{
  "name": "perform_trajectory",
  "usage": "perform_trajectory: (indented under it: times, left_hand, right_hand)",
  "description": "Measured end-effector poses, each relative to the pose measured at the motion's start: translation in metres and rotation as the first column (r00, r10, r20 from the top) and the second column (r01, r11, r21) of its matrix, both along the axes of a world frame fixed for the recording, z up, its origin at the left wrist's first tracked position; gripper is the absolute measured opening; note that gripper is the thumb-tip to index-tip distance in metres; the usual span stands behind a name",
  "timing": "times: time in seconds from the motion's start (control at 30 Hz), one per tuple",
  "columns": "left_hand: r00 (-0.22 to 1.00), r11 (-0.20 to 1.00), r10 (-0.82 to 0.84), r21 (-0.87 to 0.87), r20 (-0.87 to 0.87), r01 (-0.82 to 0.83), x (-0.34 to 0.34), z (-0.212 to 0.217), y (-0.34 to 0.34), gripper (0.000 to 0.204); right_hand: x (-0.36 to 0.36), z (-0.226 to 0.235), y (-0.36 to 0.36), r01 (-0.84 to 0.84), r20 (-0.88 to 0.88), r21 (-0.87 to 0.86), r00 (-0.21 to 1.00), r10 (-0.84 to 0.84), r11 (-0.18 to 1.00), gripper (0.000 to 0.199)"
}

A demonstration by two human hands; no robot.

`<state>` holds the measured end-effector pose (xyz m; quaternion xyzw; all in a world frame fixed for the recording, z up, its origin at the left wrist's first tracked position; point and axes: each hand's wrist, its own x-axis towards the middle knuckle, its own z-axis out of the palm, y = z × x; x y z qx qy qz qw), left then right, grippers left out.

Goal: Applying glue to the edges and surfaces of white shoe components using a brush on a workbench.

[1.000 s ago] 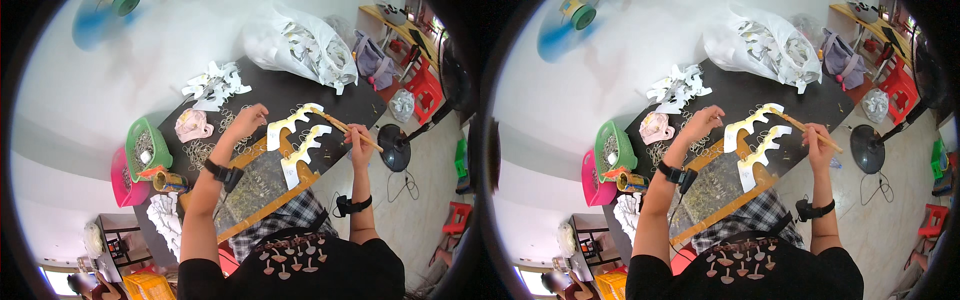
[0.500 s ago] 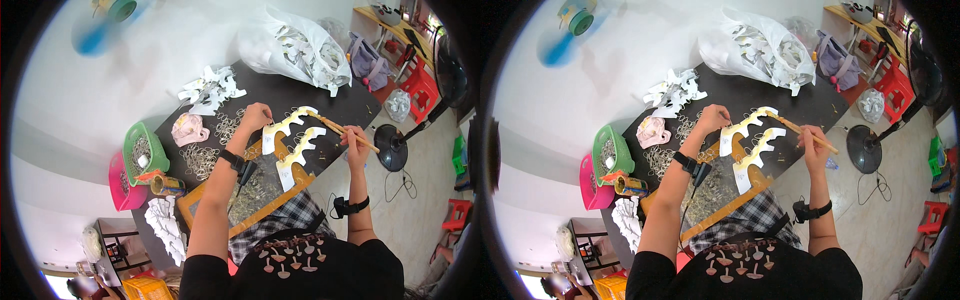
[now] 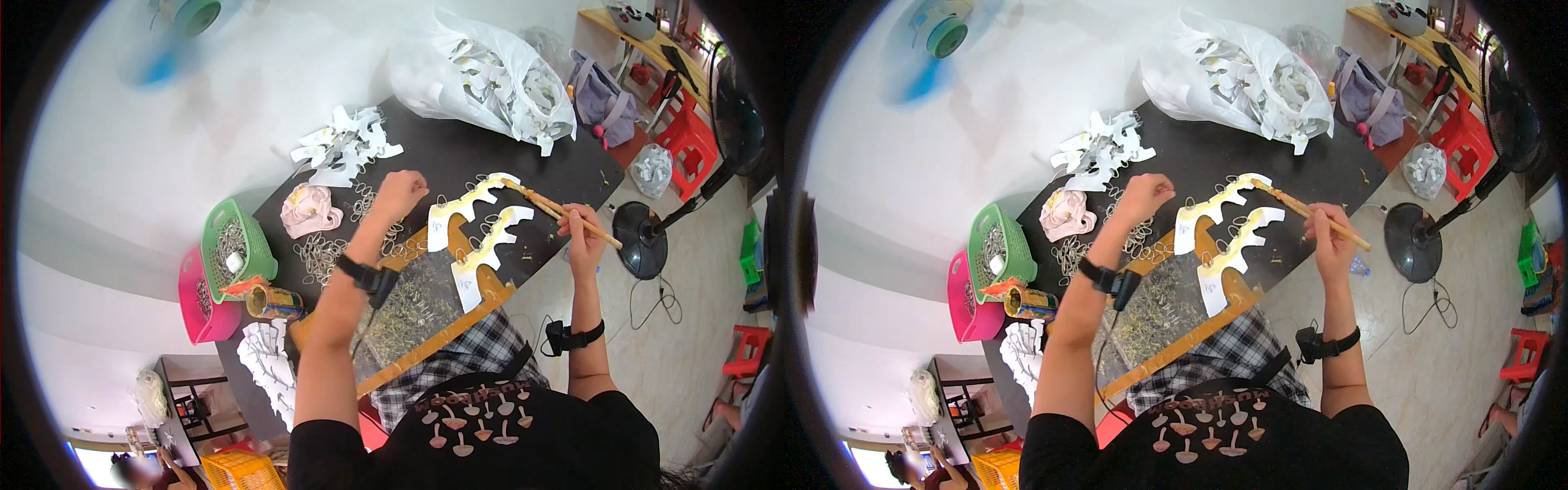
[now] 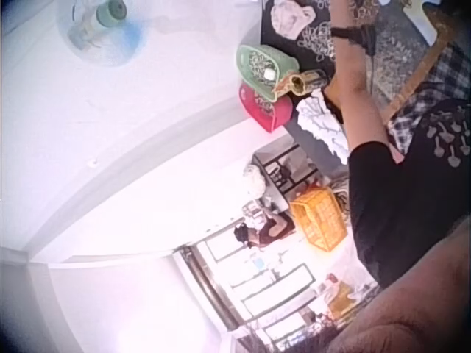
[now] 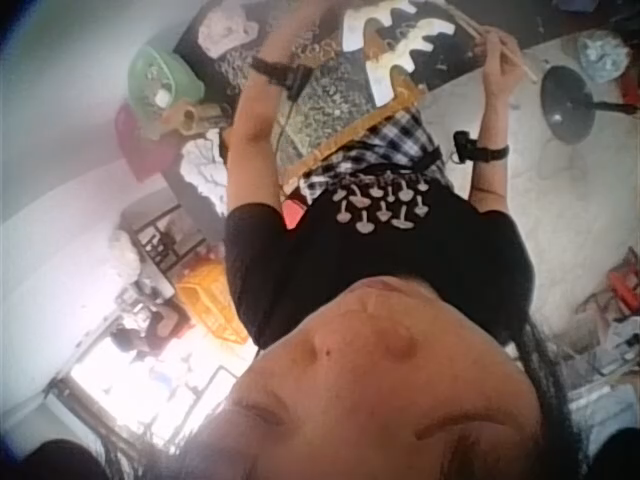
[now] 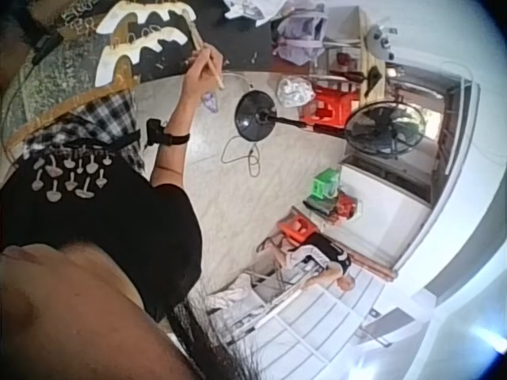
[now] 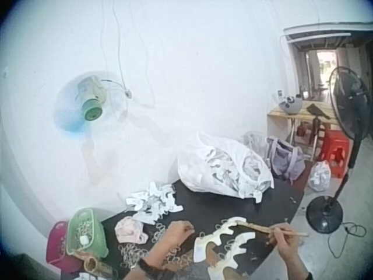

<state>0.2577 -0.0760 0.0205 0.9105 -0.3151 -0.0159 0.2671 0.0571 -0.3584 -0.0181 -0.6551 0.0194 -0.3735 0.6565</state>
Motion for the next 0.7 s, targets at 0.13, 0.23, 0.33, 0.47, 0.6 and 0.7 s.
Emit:
perform_trajectory:
  times: [0.13, 0.23, 0.33, 0.47, 0.6, 0.7]
  left_hand:
    - [0.964, 0.928, -0.199, 0.281, -0.176, 0.243, -0.004, 0.018, 0.063, 0.018]
    - [0.979, 0.858, -0.049, 0.493, -0.197, 0.142, -0.019, 0.011, 0.103, 0.018]
    - [0.996, 0.816, -0.058, 0.572, -0.060, 0.082, -0.047, 0.011, 0.113, 0.017]
    - [0.998, 0.811, 0.038, 0.585, -0.044, -0.005, -0.057, 0.003, 0.124, 0.018]
    - [0.995, 0.866, 0.045, 0.499, -0.093, 0.008, -0.059, 0.009, 0.122, 0.018]
    - [0.992, 0.941, 0.046, 0.339, -0.121, -0.003, -0.051, 0.021, 0.105, 0.015]
  right_hand:
    - [0.001, -0.003, -0.002, -0.008, -0.012, 0.026, 1.000, 0.008, 1.000, 0.015]
    - [0.001, -0.002, -0.003, -0.001, -0.027, 0.010, 1.000, 0.002, 1.000, 0.015]
    - [0.000, -0.003, -0.004, 0.001, -0.044, -0.008, 0.999, -0.001, 1.000, 0.018]
    - [0.001, -0.003, -0.002, -0.001, -0.027, 0.007, 1.000, 0.001, 1.000, 0.016]
    - [0.001, -0.002, -0.001, -0.003, -0.009, 0.010, 1.000, 0.003, 1.000, 0.015]
    - [0.000, 0.002, 0.003, 0.010, -0.031, 0.012, 0.999, -0.010, 1.000, 0.015]
